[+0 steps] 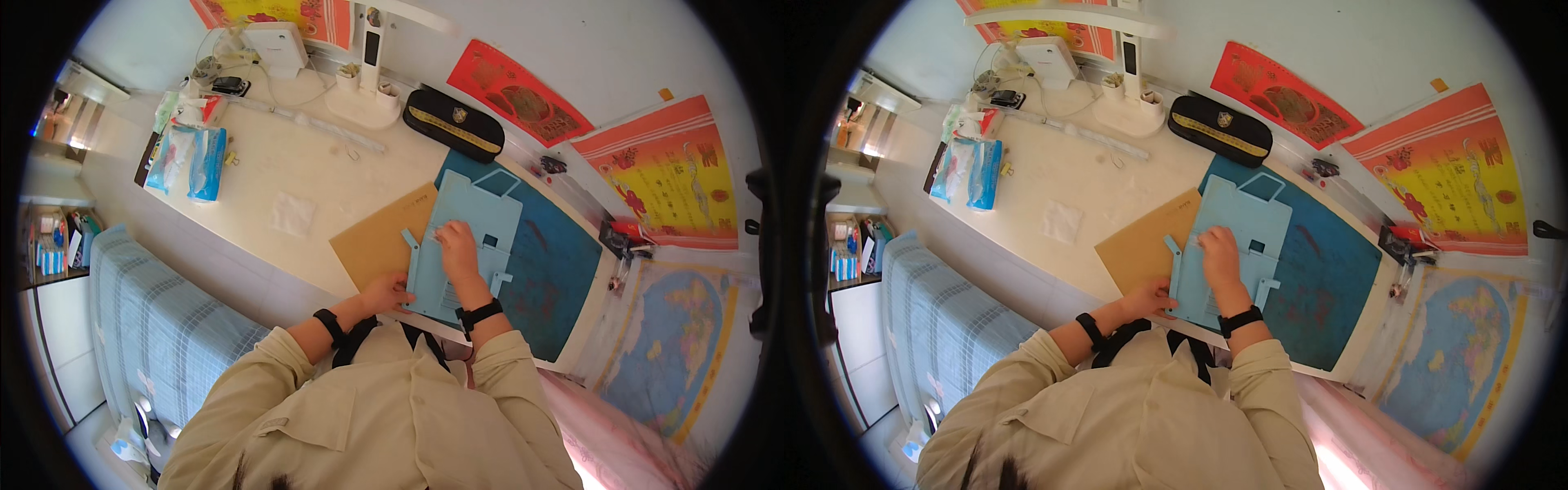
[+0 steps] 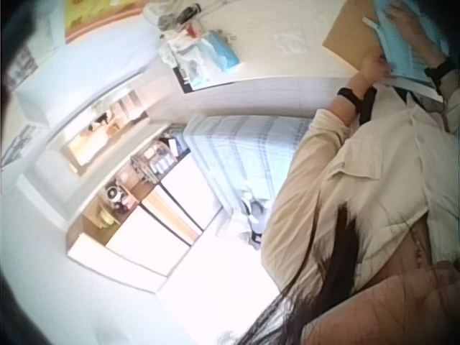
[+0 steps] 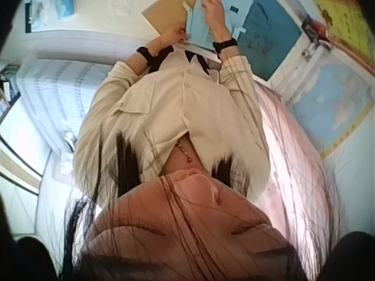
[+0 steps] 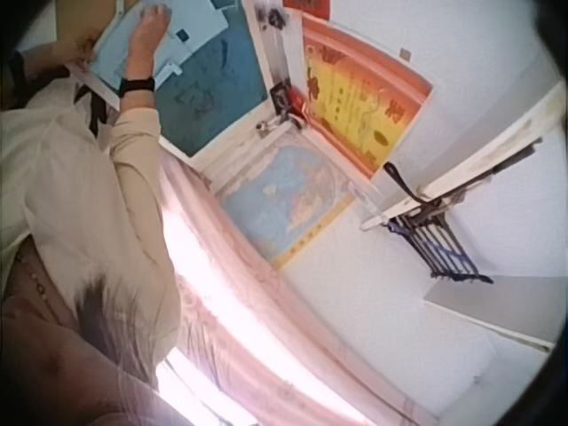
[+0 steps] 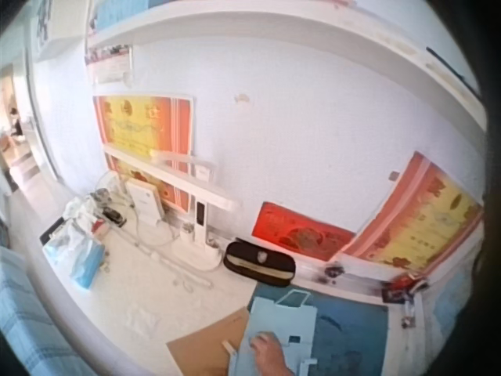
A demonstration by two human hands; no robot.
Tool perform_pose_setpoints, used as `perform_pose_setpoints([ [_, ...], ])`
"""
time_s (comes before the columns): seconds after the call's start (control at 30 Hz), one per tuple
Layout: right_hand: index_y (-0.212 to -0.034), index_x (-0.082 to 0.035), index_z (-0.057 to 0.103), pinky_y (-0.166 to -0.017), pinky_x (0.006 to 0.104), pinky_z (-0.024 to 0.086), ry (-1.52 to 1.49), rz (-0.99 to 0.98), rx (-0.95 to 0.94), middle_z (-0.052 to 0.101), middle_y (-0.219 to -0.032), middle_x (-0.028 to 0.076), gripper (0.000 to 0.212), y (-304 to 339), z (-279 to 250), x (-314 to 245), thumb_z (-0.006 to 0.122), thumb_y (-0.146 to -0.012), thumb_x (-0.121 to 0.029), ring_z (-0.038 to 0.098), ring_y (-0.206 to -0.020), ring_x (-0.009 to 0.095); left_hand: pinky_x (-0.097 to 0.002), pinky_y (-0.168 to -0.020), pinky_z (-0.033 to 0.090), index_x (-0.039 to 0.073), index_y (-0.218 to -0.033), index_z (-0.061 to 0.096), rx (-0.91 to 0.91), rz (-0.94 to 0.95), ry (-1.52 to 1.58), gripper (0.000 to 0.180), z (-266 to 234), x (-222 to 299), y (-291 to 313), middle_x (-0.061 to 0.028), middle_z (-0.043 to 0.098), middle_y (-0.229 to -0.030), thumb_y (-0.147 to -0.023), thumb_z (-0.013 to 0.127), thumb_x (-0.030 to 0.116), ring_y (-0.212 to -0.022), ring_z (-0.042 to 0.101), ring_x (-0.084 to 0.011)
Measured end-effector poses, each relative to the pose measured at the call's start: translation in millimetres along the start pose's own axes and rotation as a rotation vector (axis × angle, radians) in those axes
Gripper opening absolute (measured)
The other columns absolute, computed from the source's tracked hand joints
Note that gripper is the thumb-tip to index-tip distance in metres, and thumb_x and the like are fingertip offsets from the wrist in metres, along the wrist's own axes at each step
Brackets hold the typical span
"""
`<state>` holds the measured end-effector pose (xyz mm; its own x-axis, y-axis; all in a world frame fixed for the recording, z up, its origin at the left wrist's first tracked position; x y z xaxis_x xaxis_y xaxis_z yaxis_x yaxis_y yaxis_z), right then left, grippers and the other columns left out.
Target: The person assembles a white desk lamp by attaching the head to the base and adjusting its position. They then open a black pencil case, remove a pen, and place it on a blue plastic component on the desk.
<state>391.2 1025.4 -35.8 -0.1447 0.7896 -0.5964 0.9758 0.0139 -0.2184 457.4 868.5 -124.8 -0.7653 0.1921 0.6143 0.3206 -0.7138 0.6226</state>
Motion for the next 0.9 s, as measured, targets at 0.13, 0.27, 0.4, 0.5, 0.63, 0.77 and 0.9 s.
perform_pose_setpoints([
  [0.13,-0.091,-0.004,0.063,-0.080,0.0427,0.046,0.071,-0.083,-0.099,0.060,-0.093,0.013,0.014,55.0,11.8,-44.2,0.061,-0.079,-0.010,0.058,-0.092,0.033,-0.0386,-0.083,0.063,-0.001,-0.117,0.053,-0.016,-0.014,0.011,0.025,-0.5,0.1,-1.7,-0.0095,0.065,-0.105,-0.094,0.062,0.000,-0.096,0.067,-0.0208],
  [0.27,-0.089,-0.007,0.065,-0.080,0.0423,0.046,0.121,-0.077,-0.132,0.061,-0.090,0.008,0.013,118.0,-4.8,-77.4,0.061,-0.076,-0.009,0.059,-0.093,0.029,-0.0382,-0.083,0.063,-0.001,-0.117,0.053,0.001,-0.013,-0.030,0.025,-1.7,0.1,-4.7,-0.0102,0.064,-0.106,-0.094,0.062,0.000,-0.097,0.067,-0.0210],
  [0.4,-0.086,-0.008,0.066,-0.077,0.0409,0.045,0.282,-0.071,-0.038,0.061,-0.085,0.005,0.012,87.0,-17.8,-49.7,0.060,-0.075,-0.009,0.060,-0.093,0.028,-0.0379,-0.083,0.063,-0.001,-0.117,0.053,-0.002,-0.019,-0.066,0.025,-2.4,0.1,-4.3,-0.0102,0.065,-0.106,-0.093,0.062,-0.001,-0.097,0.067,-0.0209],
  [0.5,-0.083,-0.009,0.065,-0.077,0.0407,0.045,0.304,0.009,-0.036,0.061,-0.083,0.006,0.010,48.3,-14.8,-20.0,0.060,-0.075,-0.010,0.059,-0.092,0.028,-0.0377,-0.082,0.063,-0.001,-0.117,0.053,-0.020,-0.016,-0.030,0.026,-1.1,0.6,-4.7,-0.0104,0.065,-0.106,-0.093,0.062,-0.001,-0.097,0.067,-0.0209],
  [0.63,-0.083,-0.008,0.064,-0.077,0.0402,0.046,0.232,-0.031,-0.025,0.061,-0.083,0.007,0.009,67.5,-1.8,-47.8,0.060,-0.075,-0.010,0.059,-0.090,0.029,-0.0379,-0.084,0.063,-0.001,-0.117,0.053,-0.034,-0.021,0.001,0.026,-0.9,4.3,-2.4,-0.0109,0.066,-0.106,-0.093,0.063,-0.001,-0.098,0.067,-0.0206],
  [0.77,-0.086,-0.008,0.065,-0.077,0.0398,0.048,0.092,0.023,-0.078,0.062,-0.087,0.009,0.009,98.0,-1.2,-73.5,0.061,-0.077,-0.006,0.060,-0.089,0.030,-0.0374,-0.084,0.062,0.000,-0.116,0.054,-0.016,0.013,-0.051,0.026,-2.1,6.4,-2.4,-0.0101,0.066,-0.104,-0.092,0.065,0.001,-0.095,0.067,-0.0188],
  [0.9,-0.093,-0.010,0.067,-0.084,0.0408,0.049,-0.201,0.263,-0.004,0.063,-0.097,0.012,0.014,90.7,5.4,-56.1,0.065,-0.081,-0.004,0.060,-0.094,0.032,-0.0367,-0.078,0.061,0.002,-0.113,0.055,-0.063,0.066,-0.158,0.031,-6.3,1.9,-4.5,-0.0084,0.066,-0.100,-0.089,0.073,0.010,-0.092,0.067,-0.0169],
])
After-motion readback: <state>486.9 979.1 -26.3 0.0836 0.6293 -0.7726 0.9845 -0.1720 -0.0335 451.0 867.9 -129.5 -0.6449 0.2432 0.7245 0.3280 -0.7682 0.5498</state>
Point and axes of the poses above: each hand's wrist, its own y-axis away from the middle knuckle, its own z-axis out of the palm, x = y × z, the point moved 8 cm from there along -y, towards the middle knuckle
